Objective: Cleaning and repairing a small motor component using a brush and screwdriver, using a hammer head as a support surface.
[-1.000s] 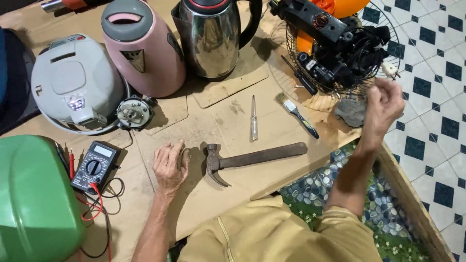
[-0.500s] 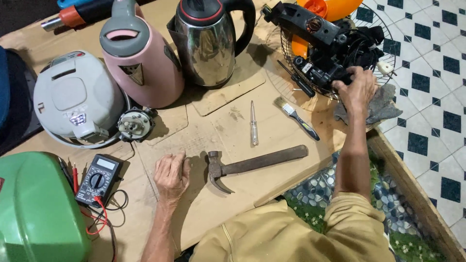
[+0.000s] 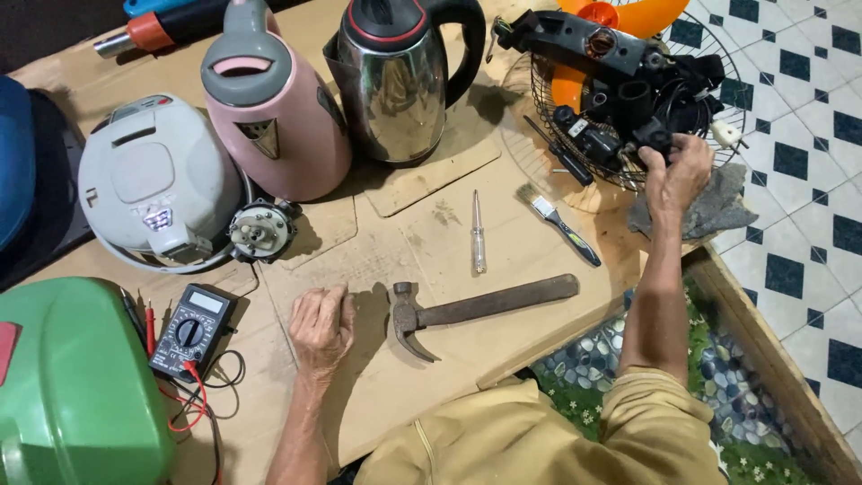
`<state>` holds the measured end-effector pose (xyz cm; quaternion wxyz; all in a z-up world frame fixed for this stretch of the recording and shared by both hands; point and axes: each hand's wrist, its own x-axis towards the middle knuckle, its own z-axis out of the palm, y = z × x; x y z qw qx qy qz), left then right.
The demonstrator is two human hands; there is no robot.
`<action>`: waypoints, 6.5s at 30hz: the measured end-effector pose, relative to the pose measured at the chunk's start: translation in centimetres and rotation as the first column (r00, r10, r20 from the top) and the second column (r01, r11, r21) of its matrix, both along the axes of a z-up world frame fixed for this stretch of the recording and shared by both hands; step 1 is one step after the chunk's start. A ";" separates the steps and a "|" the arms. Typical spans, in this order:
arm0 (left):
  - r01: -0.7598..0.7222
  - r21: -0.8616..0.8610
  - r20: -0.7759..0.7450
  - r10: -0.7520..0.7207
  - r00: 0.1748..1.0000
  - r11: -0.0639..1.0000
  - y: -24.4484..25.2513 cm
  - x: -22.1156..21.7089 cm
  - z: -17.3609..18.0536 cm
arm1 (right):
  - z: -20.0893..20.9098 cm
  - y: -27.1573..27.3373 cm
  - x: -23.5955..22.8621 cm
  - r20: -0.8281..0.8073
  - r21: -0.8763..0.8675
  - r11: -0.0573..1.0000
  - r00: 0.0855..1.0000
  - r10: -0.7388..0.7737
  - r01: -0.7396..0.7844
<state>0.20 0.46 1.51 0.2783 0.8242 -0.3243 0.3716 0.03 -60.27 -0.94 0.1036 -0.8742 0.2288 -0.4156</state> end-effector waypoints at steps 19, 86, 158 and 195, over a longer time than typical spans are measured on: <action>-0.003 0.028 -0.011 0.004 1.000 1.000 0.2 0.4 -1.3 | 9.8 5.0 2.4 -0.591 0.269 0.963 0.794 0.142 0.028; -0.041 -0.295 -0.477 -0.110 0.872 0.955 3.2 -1.8 4.1 | 12.9 34.1 1.9 0.229 0.945 -0.199 0.091 0.969 -0.261; 0.034 -0.012 0.129 -0.032 0.991 0.999 -5.4 0.0 1.1 | 0.6 16.0 -5.1 -0.375 -0.022 0.940 0.875 0.307 -0.339; 0.138 -0.126 0.155 -0.118 0.981 0.982 -4.9 -3.1 -0.8 | 1.8 35.3 3.1 -0.612 0.034 0.302 0.219 0.760 -0.953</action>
